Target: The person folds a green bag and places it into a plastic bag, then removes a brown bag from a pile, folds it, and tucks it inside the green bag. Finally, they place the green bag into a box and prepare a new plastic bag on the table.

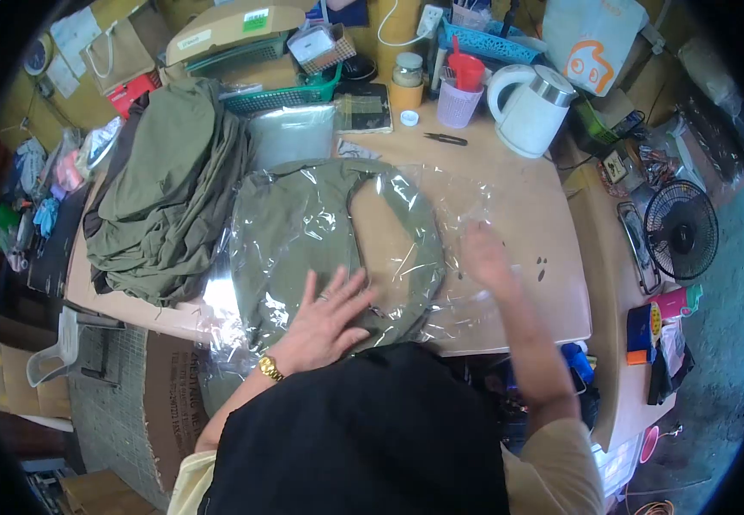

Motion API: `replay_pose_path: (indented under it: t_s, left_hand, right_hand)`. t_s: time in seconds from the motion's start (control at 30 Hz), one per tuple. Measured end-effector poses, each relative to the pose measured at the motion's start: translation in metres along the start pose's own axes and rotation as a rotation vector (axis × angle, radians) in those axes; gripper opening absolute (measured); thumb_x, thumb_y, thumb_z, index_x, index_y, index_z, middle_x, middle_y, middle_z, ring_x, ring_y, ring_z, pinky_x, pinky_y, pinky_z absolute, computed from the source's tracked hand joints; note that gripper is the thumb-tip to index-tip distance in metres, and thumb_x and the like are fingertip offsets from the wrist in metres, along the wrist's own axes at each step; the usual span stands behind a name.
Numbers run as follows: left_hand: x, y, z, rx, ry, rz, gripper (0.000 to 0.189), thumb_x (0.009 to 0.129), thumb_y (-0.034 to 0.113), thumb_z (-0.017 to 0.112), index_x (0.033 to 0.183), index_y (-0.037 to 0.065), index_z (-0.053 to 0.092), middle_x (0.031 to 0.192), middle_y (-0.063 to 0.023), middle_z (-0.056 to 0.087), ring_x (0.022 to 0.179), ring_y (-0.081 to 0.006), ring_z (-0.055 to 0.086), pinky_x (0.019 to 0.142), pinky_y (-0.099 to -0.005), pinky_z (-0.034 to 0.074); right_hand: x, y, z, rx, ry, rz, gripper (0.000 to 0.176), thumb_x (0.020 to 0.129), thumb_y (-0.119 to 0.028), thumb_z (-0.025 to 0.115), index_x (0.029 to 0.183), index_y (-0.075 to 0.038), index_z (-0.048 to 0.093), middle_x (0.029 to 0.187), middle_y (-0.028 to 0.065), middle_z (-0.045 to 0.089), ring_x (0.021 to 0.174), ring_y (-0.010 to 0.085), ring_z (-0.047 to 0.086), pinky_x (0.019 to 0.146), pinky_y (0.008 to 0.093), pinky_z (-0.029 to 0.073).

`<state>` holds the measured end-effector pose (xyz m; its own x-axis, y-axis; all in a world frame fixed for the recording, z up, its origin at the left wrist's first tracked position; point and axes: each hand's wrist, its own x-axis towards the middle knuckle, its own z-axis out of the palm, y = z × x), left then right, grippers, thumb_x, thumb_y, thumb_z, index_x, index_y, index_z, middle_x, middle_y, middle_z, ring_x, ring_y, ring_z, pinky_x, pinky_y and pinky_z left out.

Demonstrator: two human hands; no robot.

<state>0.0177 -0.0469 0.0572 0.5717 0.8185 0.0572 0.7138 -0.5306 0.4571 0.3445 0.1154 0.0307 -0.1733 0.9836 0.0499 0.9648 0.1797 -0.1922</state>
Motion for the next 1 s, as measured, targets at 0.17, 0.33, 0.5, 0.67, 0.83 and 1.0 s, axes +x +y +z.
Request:
replay_pose_path:
  t_s: [0.17,0.33,0.5,0.67,0.83,1.0]
  left_hand:
    - [-0.023,-0.024,-0.041,-0.11,0.504,-0.318,0.058,0.1,0.033,0.053,0.151,0.01,0.04,0.16,-0.021,0.028,0.151,-0.0404,0.017,0.121,-0.0553,0.009]
    - [-0.003,-0.044,-0.006,-0.869,0.767,-0.368,0.057,0.106,0.037,0.042,0.155,0.008,0.031,0.162,-0.0155,0.025,0.151,-0.031,0.018,0.122,-0.0464,0.016]
    - [0.032,-0.021,0.031,-1.658,0.684,-0.355,0.045,0.106,0.029,0.047,0.145,0.009,0.041,0.138,-0.0117,0.053,0.126,-0.023,0.051,0.109,-0.0408,0.039]
    - [0.026,-0.023,0.0,-2.319,0.166,-0.079,0.048,0.1,0.029,0.056,0.14,0.005,0.046,0.138,-0.0162,0.054,0.121,-0.0245,0.058,0.099,-0.0379,0.05]
    - [-0.044,-0.062,-0.067,-0.922,1.074,-0.541,0.053,0.095,0.016,0.067,0.143,0.001,0.047,0.131,-0.0107,0.06,0.109,-0.0158,0.061,0.094,-0.0296,0.051]
    - [-0.103,-0.062,-0.076,0.153,0.604,-0.84,0.078,0.079,0.007,0.077,0.147,0.003,0.039,0.119,-0.0201,0.058,0.107,-0.0322,0.059,0.091,-0.0421,0.047]
  right_hand:
    - [0.062,-0.063,-0.204,0.65,0.121,-0.294,0.018,0.097,-0.027,0.054,0.101,-0.01,0.059,0.077,-0.0021,0.053,0.073,0.0107,0.052,0.066,0.0283,0.042]
    - [0.038,-0.195,-0.325,0.662,0.499,-0.663,0.017,0.096,-0.027,0.055,0.096,-0.01,0.058,0.079,0.001,0.056,0.071,0.0092,0.05,0.063,0.0273,0.041]
    - [0.054,-0.238,-0.339,0.571,0.453,-0.712,0.017,0.097,-0.025,0.054,0.099,-0.009,0.059,0.089,0.0036,0.059,0.081,0.0146,0.054,0.069,0.0323,0.044]
    - [0.037,-0.199,-0.391,0.517,0.734,-0.703,0.018,0.097,-0.024,0.052,0.103,-0.009,0.061,0.1,0.0063,0.062,0.09,0.02,0.058,0.074,0.0372,0.047]
    - [0.024,-0.075,-0.391,0.434,0.874,-0.56,0.02,0.098,-0.022,0.051,0.106,-0.008,0.063,0.11,0.009,0.064,0.099,0.0254,0.063,0.08,0.0422,0.05]
    - [0.042,0.104,-0.054,0.283,-0.026,-0.036,0.012,0.091,-0.019,0.061,0.096,-0.009,0.065,0.093,0.011,0.067,0.092,0.0259,0.065,0.079,0.043,0.051]
